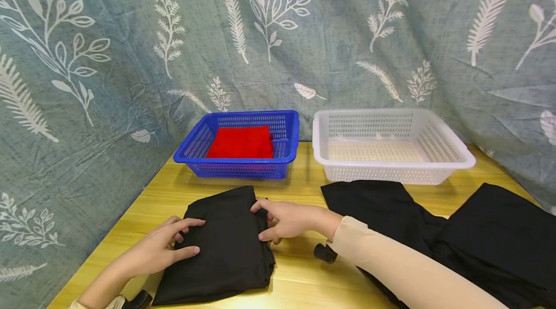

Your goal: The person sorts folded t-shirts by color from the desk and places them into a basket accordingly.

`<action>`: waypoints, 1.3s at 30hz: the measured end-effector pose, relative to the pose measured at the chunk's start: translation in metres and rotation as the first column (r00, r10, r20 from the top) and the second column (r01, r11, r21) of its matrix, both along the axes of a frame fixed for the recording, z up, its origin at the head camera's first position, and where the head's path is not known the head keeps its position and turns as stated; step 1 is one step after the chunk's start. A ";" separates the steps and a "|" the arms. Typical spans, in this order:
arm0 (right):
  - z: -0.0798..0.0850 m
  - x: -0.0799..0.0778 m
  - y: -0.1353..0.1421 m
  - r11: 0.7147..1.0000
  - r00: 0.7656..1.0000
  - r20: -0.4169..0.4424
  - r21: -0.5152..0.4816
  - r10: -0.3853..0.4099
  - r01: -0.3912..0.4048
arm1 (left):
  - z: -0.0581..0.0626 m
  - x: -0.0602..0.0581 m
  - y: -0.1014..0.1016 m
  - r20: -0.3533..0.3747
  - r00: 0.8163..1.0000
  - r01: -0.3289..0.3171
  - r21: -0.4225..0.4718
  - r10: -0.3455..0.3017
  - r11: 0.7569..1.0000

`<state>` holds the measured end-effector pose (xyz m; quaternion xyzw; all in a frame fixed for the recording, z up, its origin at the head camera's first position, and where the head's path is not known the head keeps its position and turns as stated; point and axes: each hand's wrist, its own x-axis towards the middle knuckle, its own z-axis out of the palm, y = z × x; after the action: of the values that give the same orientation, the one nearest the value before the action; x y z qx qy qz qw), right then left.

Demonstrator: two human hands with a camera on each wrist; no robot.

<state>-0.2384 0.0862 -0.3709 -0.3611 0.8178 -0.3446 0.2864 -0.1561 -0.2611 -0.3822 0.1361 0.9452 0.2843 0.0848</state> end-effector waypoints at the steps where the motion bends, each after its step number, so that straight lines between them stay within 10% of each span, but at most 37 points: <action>1: 0.001 0.001 0.004 1.000 1.000 0.005 0.000 -0.005 0.005 | 0.000 -0.001 0.003 0.004 1.000 0.003 0.004 -0.003 1.000; 22: 0.003 0.014 0.071 0.995 0.994 0.058 0.010 -0.097 0.096 | 0.001 -0.011 0.055 0.041 0.991 0.121 0.108 -0.126 0.987; 39: 0.004 0.020 0.083 0.991 0.987 0.140 -0.102 -0.077 0.092 | 0.005 -0.016 0.026 0.190 0.974 0.057 0.334 -0.126 0.941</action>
<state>-0.2181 0.1694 -0.3673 -0.3168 0.7912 -0.4240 0.3064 -0.1726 -0.2350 -0.3776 0.1618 0.8635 0.4453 0.1728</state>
